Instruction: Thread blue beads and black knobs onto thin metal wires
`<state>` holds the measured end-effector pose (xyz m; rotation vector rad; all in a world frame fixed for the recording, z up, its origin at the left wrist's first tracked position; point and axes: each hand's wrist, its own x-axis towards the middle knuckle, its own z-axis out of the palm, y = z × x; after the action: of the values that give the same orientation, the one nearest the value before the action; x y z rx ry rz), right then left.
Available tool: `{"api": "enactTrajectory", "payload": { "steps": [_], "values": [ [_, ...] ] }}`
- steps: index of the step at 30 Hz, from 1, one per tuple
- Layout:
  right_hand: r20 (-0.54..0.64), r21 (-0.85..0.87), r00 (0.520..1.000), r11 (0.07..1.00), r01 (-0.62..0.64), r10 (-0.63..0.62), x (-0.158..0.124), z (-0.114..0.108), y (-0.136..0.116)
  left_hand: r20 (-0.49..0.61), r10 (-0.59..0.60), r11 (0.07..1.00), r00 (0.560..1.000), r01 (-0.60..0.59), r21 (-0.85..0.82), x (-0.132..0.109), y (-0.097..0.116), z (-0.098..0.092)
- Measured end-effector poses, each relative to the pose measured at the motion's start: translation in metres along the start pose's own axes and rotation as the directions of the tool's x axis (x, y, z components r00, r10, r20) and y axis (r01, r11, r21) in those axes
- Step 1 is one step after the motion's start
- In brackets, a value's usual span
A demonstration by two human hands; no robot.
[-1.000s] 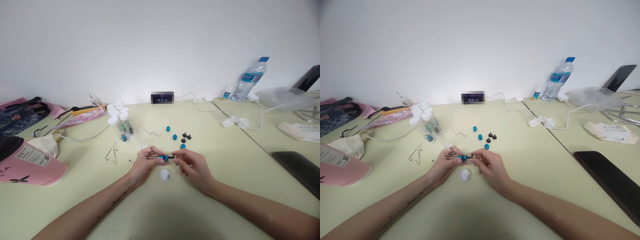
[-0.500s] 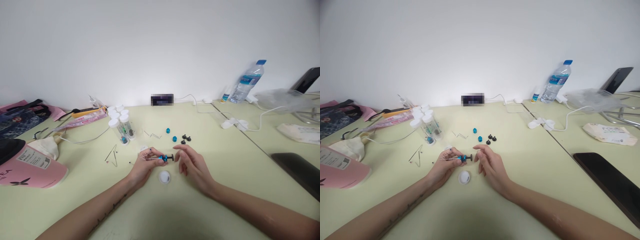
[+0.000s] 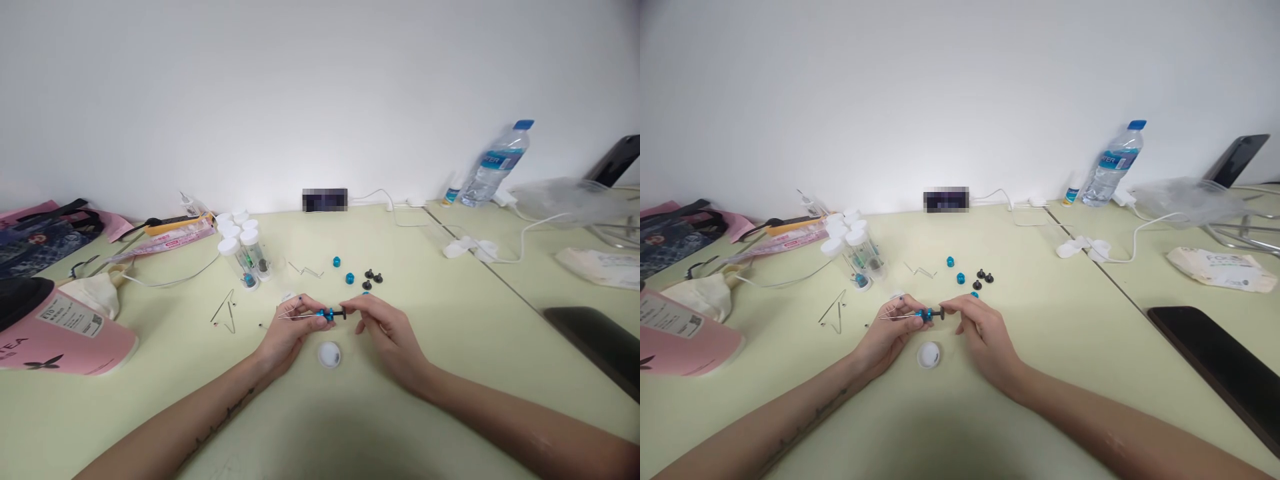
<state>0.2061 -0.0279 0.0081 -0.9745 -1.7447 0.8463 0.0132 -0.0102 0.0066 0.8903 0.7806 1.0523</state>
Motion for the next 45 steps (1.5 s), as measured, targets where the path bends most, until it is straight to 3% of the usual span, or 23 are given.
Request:
{"api": "enactTrajectory", "payload": {
  "steps": [11,20,27,34,45],
  "values": [
    [-0.049,0.036,0.994,0.995,-0.098,0.100,-0.0014,0.0022,0.0011,0.005,0.010,0.999,1.000,-0.010,-0.032,0.0013,-0.0004,-0.0012],
    [-0.012,-0.089,0.999,0.995,0.039,-0.040,-0.0018,-0.0013,0.0005,0.026,0.008,1.000,1.000,-0.008,-0.012,0.0002,-0.0010,-0.0024],
    [-0.028,-0.103,0.999,0.994,-0.027,0.024,-0.0025,0.0008,0.0023,0.014,0.015,1.000,1.000,-0.015,-0.011,0.0004,-0.0015,-0.0031],
    [-0.002,-0.144,1.000,0.989,0.027,-0.027,-0.0021,0.0006,0.0012,0.016,0.014,1.000,1.000,-0.014,-0.014,0.0012,-0.0033,-0.0038],
    [0.017,-0.146,1.000,0.989,-0.015,0.018,-0.0023,0.0005,0.0049,0.021,0.022,1.000,1.000,-0.022,-0.016,0.0015,-0.0032,-0.0031]
  ]
}}
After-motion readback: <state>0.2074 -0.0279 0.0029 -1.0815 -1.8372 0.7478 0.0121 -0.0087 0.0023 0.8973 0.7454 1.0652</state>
